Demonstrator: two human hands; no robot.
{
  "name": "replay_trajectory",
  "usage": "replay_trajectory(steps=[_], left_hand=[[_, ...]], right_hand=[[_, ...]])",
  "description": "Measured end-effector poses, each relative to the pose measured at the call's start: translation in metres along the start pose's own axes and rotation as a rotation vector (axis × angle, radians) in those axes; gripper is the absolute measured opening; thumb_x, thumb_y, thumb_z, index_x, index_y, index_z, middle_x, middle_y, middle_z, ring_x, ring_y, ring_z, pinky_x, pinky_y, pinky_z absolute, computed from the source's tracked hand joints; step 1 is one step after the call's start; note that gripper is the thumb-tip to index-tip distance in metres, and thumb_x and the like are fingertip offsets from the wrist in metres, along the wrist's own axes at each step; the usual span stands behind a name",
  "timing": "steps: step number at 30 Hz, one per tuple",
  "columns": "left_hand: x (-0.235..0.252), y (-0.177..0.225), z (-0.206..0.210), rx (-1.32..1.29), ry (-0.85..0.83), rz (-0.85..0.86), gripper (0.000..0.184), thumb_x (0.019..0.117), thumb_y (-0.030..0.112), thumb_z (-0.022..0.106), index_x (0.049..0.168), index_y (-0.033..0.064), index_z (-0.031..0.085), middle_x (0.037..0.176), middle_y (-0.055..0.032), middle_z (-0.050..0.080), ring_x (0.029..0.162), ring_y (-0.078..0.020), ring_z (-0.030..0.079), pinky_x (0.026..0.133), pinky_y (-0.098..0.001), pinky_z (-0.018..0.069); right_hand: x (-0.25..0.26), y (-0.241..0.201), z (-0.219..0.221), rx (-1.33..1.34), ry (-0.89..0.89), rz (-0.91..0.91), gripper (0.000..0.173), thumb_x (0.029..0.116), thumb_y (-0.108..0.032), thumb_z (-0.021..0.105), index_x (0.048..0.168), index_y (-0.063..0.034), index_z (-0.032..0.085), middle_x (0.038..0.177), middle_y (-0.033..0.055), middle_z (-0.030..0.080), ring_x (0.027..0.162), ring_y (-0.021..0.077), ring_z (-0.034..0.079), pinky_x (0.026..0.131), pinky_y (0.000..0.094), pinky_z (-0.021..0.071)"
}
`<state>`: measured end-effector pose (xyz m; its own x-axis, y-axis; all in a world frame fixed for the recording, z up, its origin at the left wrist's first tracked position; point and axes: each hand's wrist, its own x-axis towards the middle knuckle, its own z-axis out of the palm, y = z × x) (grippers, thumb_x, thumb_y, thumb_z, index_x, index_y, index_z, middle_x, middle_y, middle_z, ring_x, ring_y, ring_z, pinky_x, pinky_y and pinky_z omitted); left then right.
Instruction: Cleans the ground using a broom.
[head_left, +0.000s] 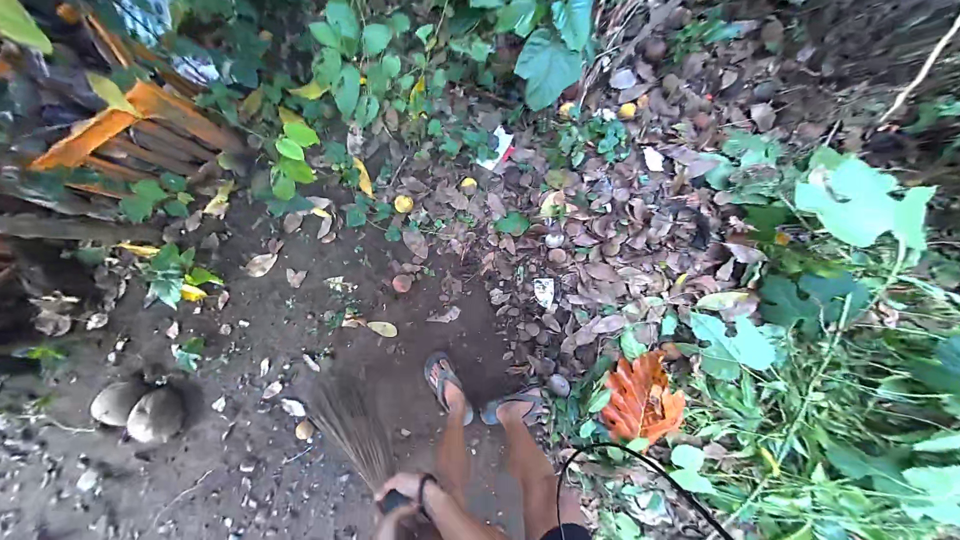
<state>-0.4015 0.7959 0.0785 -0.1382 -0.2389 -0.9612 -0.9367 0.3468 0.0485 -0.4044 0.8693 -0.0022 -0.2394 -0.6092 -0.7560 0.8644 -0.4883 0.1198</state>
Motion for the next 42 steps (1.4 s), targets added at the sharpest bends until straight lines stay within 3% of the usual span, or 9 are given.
replay_trajectory(steps=[5,10,15,21,24,29,33,37,42], left_hand=[[0.051,0.066,0.134,0.292,-0.379,0.157,0.053,0.0907,0.0,0.063,0.141,-0.001,0.046,0.105,-0.02,0.066,0.086,-0.0253,0.066,0.074,-0.0429,0.0577],[0.02,0.127,0.287,0.686,-0.952,0.37,0.102,0.0781,-0.008,0.071,0.163,0.007,0.017,0.152,-0.0257,0.045,0.136,-0.0344,0.05,0.11,-0.051,0.0436],[0.016,0.125,0.199,0.821,-0.897,0.564,0.115,0.075,-0.005,0.079,0.165,0.0099,0.009,0.152,-0.0249,0.047,0.135,-0.0376,0.053,0.11,-0.056,0.0451],[-0.043,-0.001,0.015,0.273,-0.151,0.326,0.104,0.0643,0.002,0.079,0.151,-0.0135,0.025,0.132,-0.0295,0.056,0.116,-0.0262,0.06,0.098,-0.04,0.0516],[0.01,0.012,0.053,0.12,-0.089,0.226,0.074,0.0776,-0.004,0.067,0.145,-0.0037,0.037,0.109,-0.0207,0.063,0.087,-0.0233,0.065,0.071,-0.0406,0.0561],[0.04,0.111,0.167,0.43,-0.621,0.435,0.096,0.0749,-0.008,0.068,0.159,-0.0016,0.023,0.15,-0.027,0.045,0.134,-0.03,0.052,0.11,-0.0435,0.045],[0.013,0.107,0.15,0.572,-0.921,0.546,0.106,0.0708,-0.016,0.071,0.161,-0.0026,0.018,0.166,-0.0214,0.026,0.15,-0.0253,0.035,0.122,-0.0392,0.0309],[-0.072,0.024,0.083,0.288,-0.585,0.38,0.099,0.065,-0.01,0.073,0.153,-0.0142,0.027,0.146,-0.0287,0.05,0.131,-0.0264,0.055,0.11,-0.0385,0.0456],[0.018,0.051,0.122,0.35,-0.432,0.274,0.075,0.0763,-0.01,0.07,0.145,-0.0077,0.042,0.13,-0.0245,0.059,0.116,-0.0263,0.061,0.099,-0.0416,0.0511]], right_hand=[[-0.055,-0.05,-0.115,0.476,0.473,-0.402,0.012,0.0982,-0.002,0.052,0.101,0.0042,0.062,0.083,0.008,0.065,0.071,0.0127,0.061,0.066,0.0303,0.0536],[-0.17,-0.088,-0.208,0.69,1.028,-0.892,0.011,0.0999,-0.003,0.048,0.1,-0.0003,0.059,0.076,0.0036,0.062,0.064,0.0094,0.061,0.061,0.027,0.0544],[-0.142,-0.061,-0.136,0.718,0.938,-0.944,0.012,0.093,-0.008,0.045,0.096,-0.0041,0.056,0.072,0.0016,0.065,0.063,0.0099,0.064,0.057,0.0303,0.057],[-0.105,-0.003,0.017,0.466,0.459,-0.064,0.014,0.0973,-0.007,0.063,0.107,0.003,0.064,0.086,0.0093,0.066,0.076,0.0148,0.061,0.074,0.0342,0.0531],[-0.047,-0.018,-0.037,0.293,0.285,-0.053,0.017,0.1022,-0.006,0.051,0.115,0.0035,0.058,0.092,0.0094,0.061,0.078,0.015,0.058,0.073,0.0336,0.0513],[-0.099,-0.094,-0.126,0.519,0.83,-0.558,0.013,0.0971,-0.003,0.058,0.107,0.0051,0.061,0.085,0.0103,0.065,0.071,0.0147,0.062,0.067,0.0328,0.0545],[-0.136,-0.06,-0.092,0.54,1.106,-0.764,0.03,0.09,-0.001,0.063,0.118,0.007,0.057,0.089,0.0116,0.067,0.075,0.0148,0.067,0.069,0.0349,0.0588],[-0.178,0.004,-0.026,0.384,0.911,-0.384,0.028,0.0844,-0.001,0.07,0.11,0.0076,0.062,0.085,0.0117,0.07,0.075,0.0166,0.068,0.072,0.0363,0.0588],[-0.084,-0.034,-0.101,0.428,0.747,-0.224,0.018,0.0939,-0.005,0.064,0.107,0.0069,0.064,0.09,0.0146,0.066,0.079,0.0207,0.063,0.073,0.04,0.054]])
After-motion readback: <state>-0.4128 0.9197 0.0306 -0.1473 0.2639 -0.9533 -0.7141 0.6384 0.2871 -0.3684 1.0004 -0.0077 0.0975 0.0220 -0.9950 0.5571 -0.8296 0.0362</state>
